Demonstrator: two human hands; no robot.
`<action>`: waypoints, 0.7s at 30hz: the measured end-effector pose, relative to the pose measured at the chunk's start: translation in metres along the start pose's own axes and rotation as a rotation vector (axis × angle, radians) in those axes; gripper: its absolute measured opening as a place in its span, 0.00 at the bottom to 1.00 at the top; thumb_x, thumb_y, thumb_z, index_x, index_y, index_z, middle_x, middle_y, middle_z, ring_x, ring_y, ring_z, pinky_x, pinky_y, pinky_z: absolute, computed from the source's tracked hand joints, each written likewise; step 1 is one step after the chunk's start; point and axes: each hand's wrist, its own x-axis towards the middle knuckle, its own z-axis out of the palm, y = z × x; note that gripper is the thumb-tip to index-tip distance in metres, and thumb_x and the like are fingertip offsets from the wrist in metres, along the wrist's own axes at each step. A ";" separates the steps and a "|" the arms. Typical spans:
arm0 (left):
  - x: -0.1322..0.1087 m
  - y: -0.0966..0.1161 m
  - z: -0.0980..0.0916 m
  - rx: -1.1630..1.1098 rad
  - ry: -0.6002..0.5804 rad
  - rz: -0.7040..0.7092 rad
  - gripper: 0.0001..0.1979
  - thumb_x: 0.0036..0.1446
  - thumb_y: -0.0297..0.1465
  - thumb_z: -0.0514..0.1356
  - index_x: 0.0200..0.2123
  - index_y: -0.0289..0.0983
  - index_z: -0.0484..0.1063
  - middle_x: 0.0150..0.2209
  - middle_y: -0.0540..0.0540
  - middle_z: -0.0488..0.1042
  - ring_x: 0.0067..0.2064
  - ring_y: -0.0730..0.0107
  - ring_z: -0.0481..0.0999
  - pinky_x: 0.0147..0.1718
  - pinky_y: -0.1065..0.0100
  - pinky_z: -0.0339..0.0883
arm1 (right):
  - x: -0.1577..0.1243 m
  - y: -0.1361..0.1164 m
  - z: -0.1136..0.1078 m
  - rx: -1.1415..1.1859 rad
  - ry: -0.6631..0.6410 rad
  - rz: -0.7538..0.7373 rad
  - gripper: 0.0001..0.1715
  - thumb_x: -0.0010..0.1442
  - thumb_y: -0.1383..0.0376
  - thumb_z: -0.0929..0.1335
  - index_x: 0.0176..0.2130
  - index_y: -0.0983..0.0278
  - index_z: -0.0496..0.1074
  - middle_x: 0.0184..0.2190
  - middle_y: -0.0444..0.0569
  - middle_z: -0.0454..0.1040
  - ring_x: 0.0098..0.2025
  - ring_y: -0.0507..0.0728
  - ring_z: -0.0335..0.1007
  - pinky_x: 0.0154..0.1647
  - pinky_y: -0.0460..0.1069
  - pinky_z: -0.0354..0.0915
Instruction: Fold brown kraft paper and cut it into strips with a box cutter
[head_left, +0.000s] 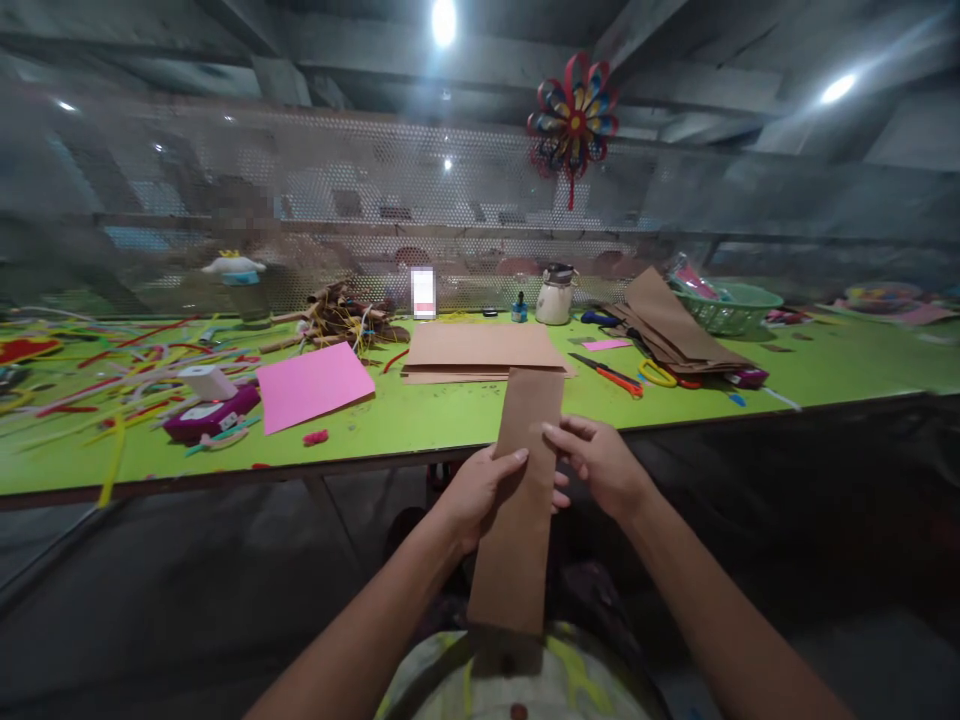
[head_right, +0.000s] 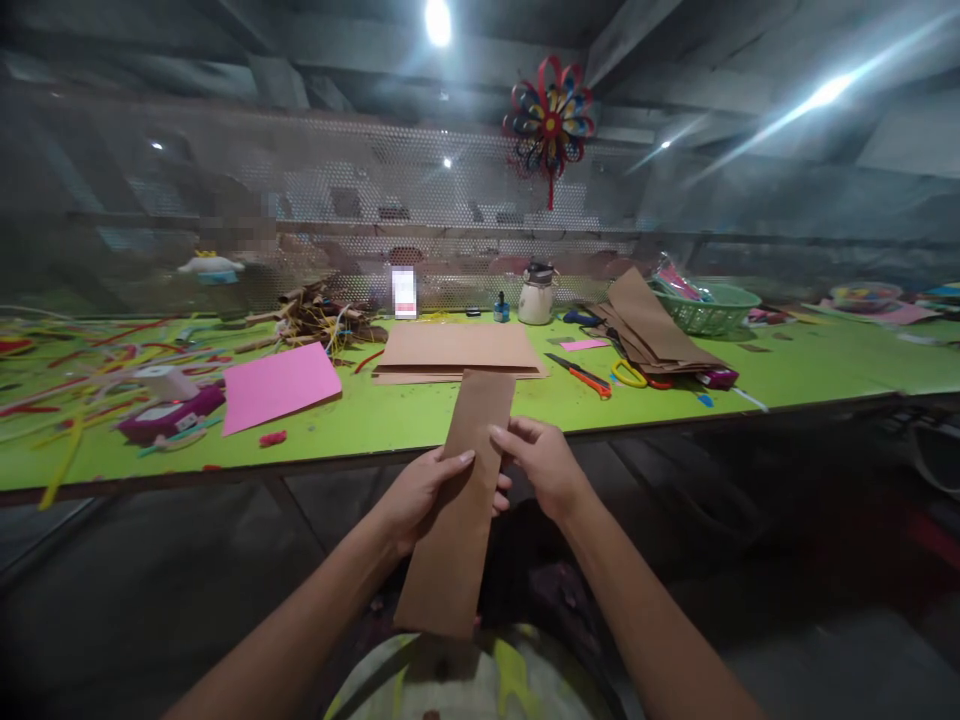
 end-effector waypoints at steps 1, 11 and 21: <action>0.000 0.000 -0.001 0.000 0.000 0.005 0.15 0.57 0.35 0.58 0.44 0.29 0.70 0.36 0.32 0.78 0.31 0.58 0.79 0.30 0.64 0.71 | -0.002 0.002 0.000 -0.007 -0.007 0.008 0.20 0.46 0.53 0.75 0.31 0.66 0.73 0.22 0.45 0.71 0.18 0.49 0.61 0.18 0.46 0.62; -0.001 -0.002 -0.002 0.002 0.049 -0.026 0.18 0.56 0.36 0.59 0.44 0.28 0.71 0.36 0.32 0.78 0.32 0.57 0.79 0.28 0.65 0.71 | -0.002 0.006 0.004 -0.045 -0.034 -0.033 0.15 0.51 0.57 0.73 0.33 0.66 0.72 0.20 0.42 0.69 0.16 0.47 0.56 0.13 0.43 0.55; -0.002 -0.005 -0.005 -0.209 -0.046 -0.058 0.20 0.57 0.39 0.58 0.44 0.28 0.72 0.38 0.34 0.78 0.36 0.57 0.79 0.37 0.62 0.71 | -0.001 0.006 -0.003 -0.213 0.017 -0.329 0.04 0.49 0.65 0.73 0.30 0.62 0.78 0.31 0.45 0.70 0.26 0.50 0.64 0.22 0.45 0.60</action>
